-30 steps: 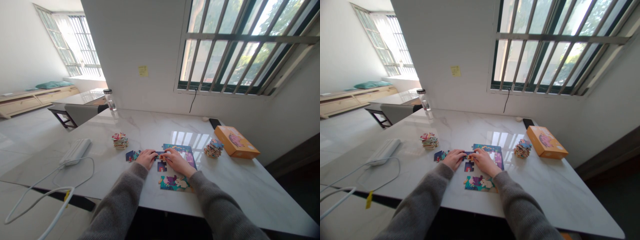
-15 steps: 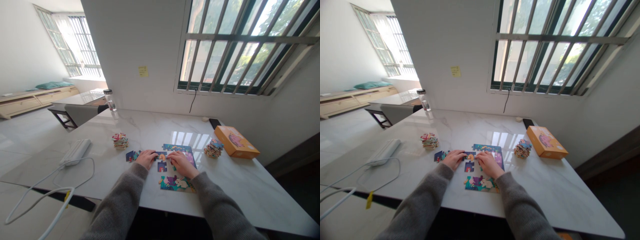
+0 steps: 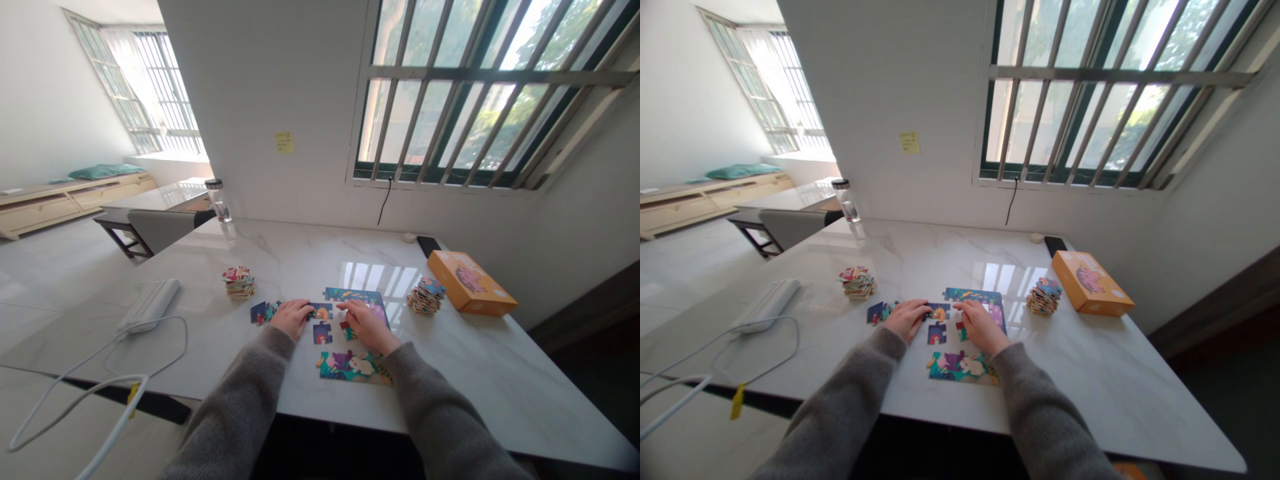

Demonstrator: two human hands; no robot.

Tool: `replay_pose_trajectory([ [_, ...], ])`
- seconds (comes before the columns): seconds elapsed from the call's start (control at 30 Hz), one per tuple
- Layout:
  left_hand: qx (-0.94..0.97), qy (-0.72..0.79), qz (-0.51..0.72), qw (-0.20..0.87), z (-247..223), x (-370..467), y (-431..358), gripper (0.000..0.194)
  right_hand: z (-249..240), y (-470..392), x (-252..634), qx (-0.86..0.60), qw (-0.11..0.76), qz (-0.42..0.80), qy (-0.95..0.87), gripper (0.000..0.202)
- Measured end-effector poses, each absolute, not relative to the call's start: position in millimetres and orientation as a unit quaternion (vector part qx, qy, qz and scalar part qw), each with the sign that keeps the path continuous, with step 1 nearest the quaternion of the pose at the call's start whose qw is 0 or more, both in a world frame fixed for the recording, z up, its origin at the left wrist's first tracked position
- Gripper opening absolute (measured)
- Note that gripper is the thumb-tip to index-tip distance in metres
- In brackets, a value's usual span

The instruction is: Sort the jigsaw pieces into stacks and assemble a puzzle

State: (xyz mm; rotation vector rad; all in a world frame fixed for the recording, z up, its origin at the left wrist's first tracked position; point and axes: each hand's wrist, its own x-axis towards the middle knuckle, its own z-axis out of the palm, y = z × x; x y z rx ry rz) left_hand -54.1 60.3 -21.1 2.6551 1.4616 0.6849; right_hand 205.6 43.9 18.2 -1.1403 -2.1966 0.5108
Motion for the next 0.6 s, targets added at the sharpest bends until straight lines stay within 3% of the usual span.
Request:
replay_pose_trajectory([
  [0.27,0.853,0.488,0.184,0.020,2.0,-43.0,55.6,0.023,17.0,44.2,206.2,-0.434,0.318,0.215,-0.815,0.039],
  [0.6,0.895,0.438,0.018,0.085,37.8,-32.5,84.6,0.015,15.7,45.3,207.3,-0.432,0.326,0.221,-0.812,0.038],
])
